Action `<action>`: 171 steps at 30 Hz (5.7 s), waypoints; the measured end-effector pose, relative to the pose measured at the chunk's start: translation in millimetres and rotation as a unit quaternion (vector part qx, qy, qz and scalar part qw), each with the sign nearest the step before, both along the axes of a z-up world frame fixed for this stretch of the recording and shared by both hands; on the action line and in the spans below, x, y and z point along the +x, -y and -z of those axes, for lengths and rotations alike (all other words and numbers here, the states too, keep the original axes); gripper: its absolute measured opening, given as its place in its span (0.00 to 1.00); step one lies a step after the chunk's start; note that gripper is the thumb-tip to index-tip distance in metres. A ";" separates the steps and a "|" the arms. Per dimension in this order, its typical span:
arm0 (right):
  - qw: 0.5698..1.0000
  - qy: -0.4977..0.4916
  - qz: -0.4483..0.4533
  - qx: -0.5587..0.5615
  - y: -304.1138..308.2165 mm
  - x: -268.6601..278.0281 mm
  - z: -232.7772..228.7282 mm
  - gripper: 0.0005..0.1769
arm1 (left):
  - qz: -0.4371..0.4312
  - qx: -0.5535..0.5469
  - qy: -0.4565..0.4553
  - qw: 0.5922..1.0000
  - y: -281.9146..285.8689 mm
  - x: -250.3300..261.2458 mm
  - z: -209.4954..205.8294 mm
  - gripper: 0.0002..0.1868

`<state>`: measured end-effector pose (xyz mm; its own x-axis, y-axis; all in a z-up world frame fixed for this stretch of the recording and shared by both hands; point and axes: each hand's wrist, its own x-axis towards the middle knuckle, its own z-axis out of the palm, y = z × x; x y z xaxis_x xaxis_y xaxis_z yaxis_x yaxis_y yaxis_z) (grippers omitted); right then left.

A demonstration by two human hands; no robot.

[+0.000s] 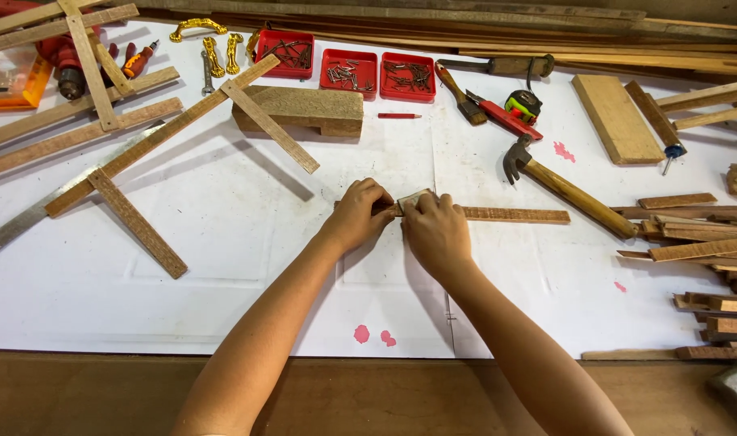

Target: Measure and sand a small piece of wood at a workbench.

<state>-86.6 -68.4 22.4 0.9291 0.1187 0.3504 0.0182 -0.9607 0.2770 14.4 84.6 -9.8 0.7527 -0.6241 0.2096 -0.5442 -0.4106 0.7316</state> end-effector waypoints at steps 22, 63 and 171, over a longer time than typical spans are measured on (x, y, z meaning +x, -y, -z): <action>0.985 -0.046 -0.148 0.071 -43.6 26.4 -0.7 0.15 | -0.109 0.045 -0.068 0.991 -79.8 27.6 -4.7 0.13; 0.967 -0.108 -0.227 0.045 -12.0 41.2 -19.5 0.14 | -0.100 0.071 -0.206 0.971 -74.0 48.6 -9.9 0.15; 0.988 0.060 0.108 0.090 187.3 -87.7 8.9 0.14 | 0.064 0.156 0.088 0.982 212.6 -64.8 -29.6 0.08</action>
